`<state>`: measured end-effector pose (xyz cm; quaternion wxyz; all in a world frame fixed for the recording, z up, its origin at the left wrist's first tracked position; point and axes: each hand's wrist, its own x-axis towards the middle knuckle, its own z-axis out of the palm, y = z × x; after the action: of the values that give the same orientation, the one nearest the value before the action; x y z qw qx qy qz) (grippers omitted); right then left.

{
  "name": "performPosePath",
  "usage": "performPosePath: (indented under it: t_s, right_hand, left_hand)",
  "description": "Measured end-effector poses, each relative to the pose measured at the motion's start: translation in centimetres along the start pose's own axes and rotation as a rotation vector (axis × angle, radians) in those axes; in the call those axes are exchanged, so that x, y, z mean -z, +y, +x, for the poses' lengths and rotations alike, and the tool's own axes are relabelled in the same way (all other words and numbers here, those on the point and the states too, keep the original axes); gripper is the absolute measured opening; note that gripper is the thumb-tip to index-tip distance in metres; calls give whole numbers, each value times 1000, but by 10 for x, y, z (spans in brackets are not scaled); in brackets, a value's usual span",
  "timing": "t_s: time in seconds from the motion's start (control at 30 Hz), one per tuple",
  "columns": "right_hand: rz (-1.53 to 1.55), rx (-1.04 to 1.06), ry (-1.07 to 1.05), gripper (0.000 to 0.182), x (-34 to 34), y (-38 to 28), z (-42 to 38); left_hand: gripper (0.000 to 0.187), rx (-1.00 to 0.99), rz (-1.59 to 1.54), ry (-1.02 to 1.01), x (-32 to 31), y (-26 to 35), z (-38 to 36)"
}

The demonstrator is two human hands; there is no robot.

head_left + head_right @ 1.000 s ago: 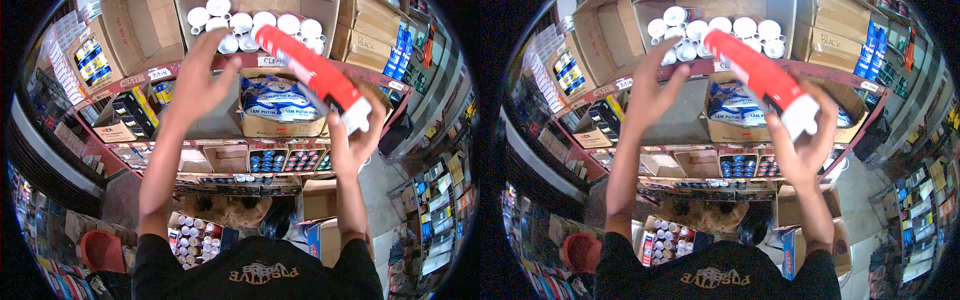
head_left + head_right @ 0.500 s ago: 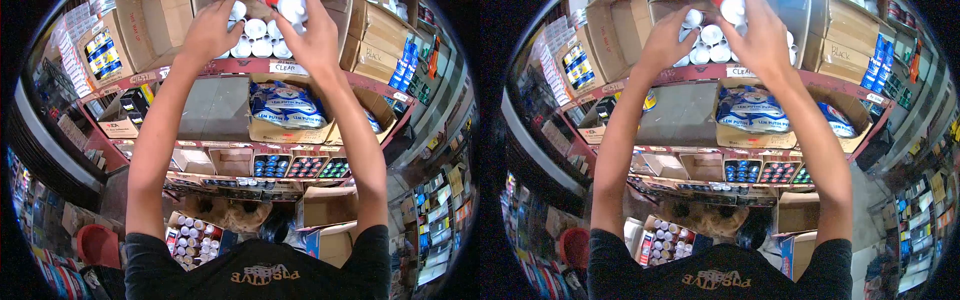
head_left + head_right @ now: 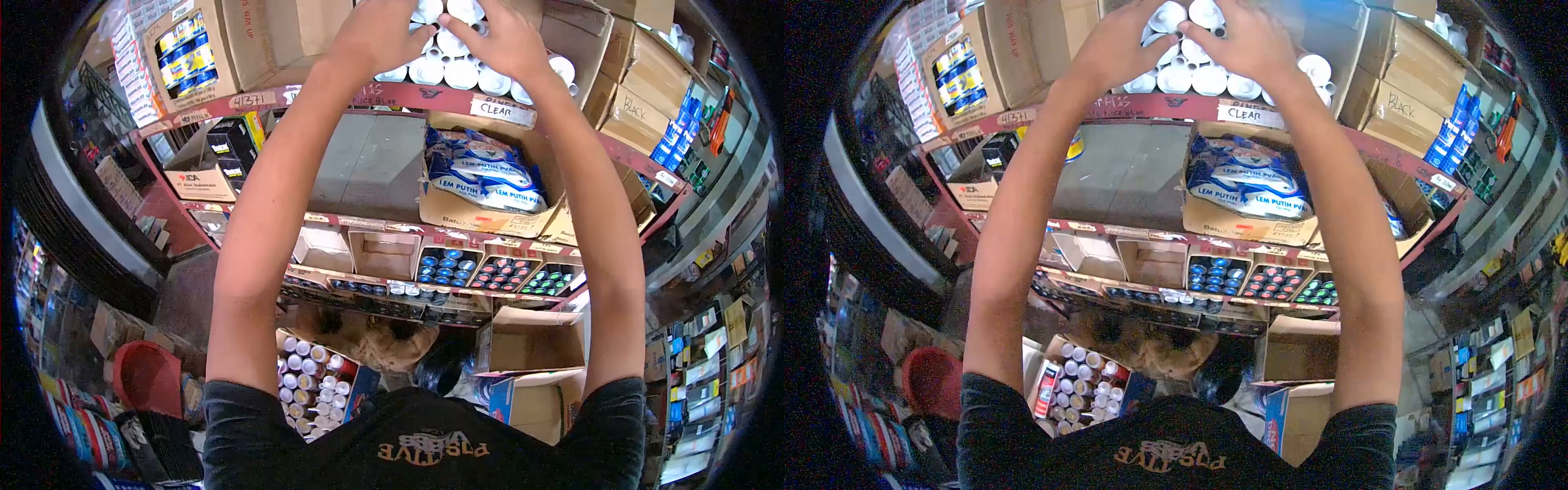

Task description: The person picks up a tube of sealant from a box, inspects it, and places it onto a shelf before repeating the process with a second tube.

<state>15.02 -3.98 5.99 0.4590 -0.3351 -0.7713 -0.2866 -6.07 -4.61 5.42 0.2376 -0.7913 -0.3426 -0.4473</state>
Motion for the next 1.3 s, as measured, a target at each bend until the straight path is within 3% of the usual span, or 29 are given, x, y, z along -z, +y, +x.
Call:
performPosePath:
  t_s: [0.13, 0.33, 0.6, 0.67, 0.77, 0.87, 0.93, 1.03, 1.13, 1.3]
  right_hand:
    - [239, -37, -188, 53, -6, 29, 15]
    - [334, -143, -335, 46, 12, 29, 28]
    - [415, -243, -297, 48, 14, 21, 23]
    - [461, -256, -273, 49, 8, 21, 24]
    - [583, -275, -294, 48, 1, 23, 27]
    - [647, -387, -116, 44, -6, 15, 26]
    - [628, -505, 122, 42, -7, 12, 30]
    - [391, -372, -1, 37, 2, 9, 25]
    - [549, -367, -50, 39, 4, 16, 24]
    - [518, -294, -60, 39, 4, 25, 22]
  left_hand:
    - [53, -13, 14, 34, 1, 5, -1]
    - [51, -10, -6, -1, 6, 5, 1]
    - [50, 10, -49, -23, 4, 3, 3]
    - [52, -56, 18, 92, -6, -6, 1]
    - [54, 25, -26, 3, 4, 5, 3]
    - [53, -11, -30, 23, 2, 4, 3]
    - [53, -26, -39, 24, 1, 2, 5]
    - [54, -44, -45, 22, 0, -1, 5]
    - [54, -28, -63, -6, 4, 4, 4]
    - [56, -20, -38, 31, -2, -2, 3]
